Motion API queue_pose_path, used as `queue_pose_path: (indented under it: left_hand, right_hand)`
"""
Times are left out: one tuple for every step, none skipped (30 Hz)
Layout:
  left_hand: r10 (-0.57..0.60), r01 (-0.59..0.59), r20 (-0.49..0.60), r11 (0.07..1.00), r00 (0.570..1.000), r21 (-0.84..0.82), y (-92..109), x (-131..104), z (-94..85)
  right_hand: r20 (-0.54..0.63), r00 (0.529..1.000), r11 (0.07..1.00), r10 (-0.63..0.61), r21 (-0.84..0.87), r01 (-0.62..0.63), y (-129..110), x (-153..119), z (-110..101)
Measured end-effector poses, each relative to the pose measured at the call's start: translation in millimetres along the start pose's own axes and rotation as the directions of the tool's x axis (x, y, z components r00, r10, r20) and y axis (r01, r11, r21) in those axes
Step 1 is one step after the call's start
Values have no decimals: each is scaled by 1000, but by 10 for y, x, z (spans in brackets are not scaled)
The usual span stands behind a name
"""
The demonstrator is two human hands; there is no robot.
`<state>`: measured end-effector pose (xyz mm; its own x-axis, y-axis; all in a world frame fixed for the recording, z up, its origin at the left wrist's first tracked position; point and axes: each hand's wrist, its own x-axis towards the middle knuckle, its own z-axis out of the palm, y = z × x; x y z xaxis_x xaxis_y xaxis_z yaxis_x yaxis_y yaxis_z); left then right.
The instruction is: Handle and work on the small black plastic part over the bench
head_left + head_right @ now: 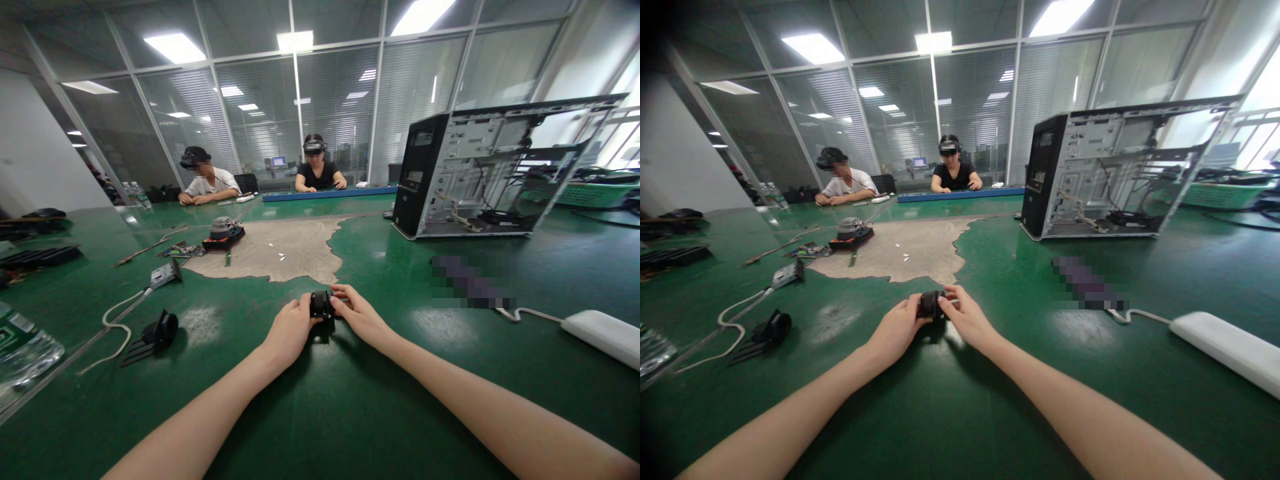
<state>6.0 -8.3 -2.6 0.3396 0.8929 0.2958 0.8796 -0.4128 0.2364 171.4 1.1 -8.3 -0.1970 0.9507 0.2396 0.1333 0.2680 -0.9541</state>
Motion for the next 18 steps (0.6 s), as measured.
queue_pose_path:
  left_hand:
    - [-2,2,1,1000,1000,-2,2,1,0]
    - [-3,3,3,1000,1000,-6,4,2,-1]
    - [-4,4,4,1000,1000,-11,8,2,-3]
    - [-5,5,6,1000,1000,-15,11,3,-6]
    - [-8,8,7,1000,1000,-16,13,3,-10]
    - [-10,10,7,1000,1000,-16,15,4,-13]
    - [-10,10,7,1000,1000,-14,16,4,-15]
    - [-8,8,6,1000,1000,-13,16,4,-16]
    - [-5,5,4,1000,1000,-9,14,4,-15]
    - [-3,3,2,1000,1000,-5,12,5,-13]
    - [0,0,0,1000,1000,0,10,5,-10]
    - [1,-1,-1,1000,1000,3,8,5,-7]
    - [1,-1,-1,1000,1000,6,6,4,-4]
    - [0,0,0,1000,1000,8,5,4,-1]
    - [1,-1,1,1000,1000,8,4,4,0]
    - [2,-2,3,1000,1000,7,4,4,1]
    - [3,-3,3,1000,1000,7,5,5,0]
    - [4,-4,2,1000,1000,8,6,5,-2]
  right_hand:
    - [33,999,1000,-7,-7,7,-6,-3,0]
    - [59,998,1000,-15,-4,15,-24,-9,-2]
    - [73,997,1000,-17,11,16,-52,-17,-7]
    - [62,998,999,-30,33,28,-83,-24,-11]
    - [50,998,998,-38,55,35,-110,-29,-15]
    - [28,999,997,-31,66,29,-130,-32,-16]
    - [0,1000,997,-25,72,24,-138,-30,-16]
    - [-25,1000,997,-13,72,15,-135,-26,-13]
    - [-42,999,998,-1,67,4,-123,-20,-9]
    - [-46,999,998,8,59,-5,-105,-13,-4]
    - [-34,999,999,15,52,-13,-86,-8,0]
    - [-12,1000,999,19,48,-18,-71,-4,2]
    - [13,1000,999,17,47,-18,-62,-3,4]
    - [30,999,999,10,49,-12,-62,-4,3]
    - [33,999,998,-1,58,-1,-68,-7,1]
    - [20,1000,997,-12,70,11,-78,-11,-1]
    - [-4,1000,997,-20,80,20,-90,-14,-3]
    - [-31,999,996,-22,83,25,-98,-16,-4]
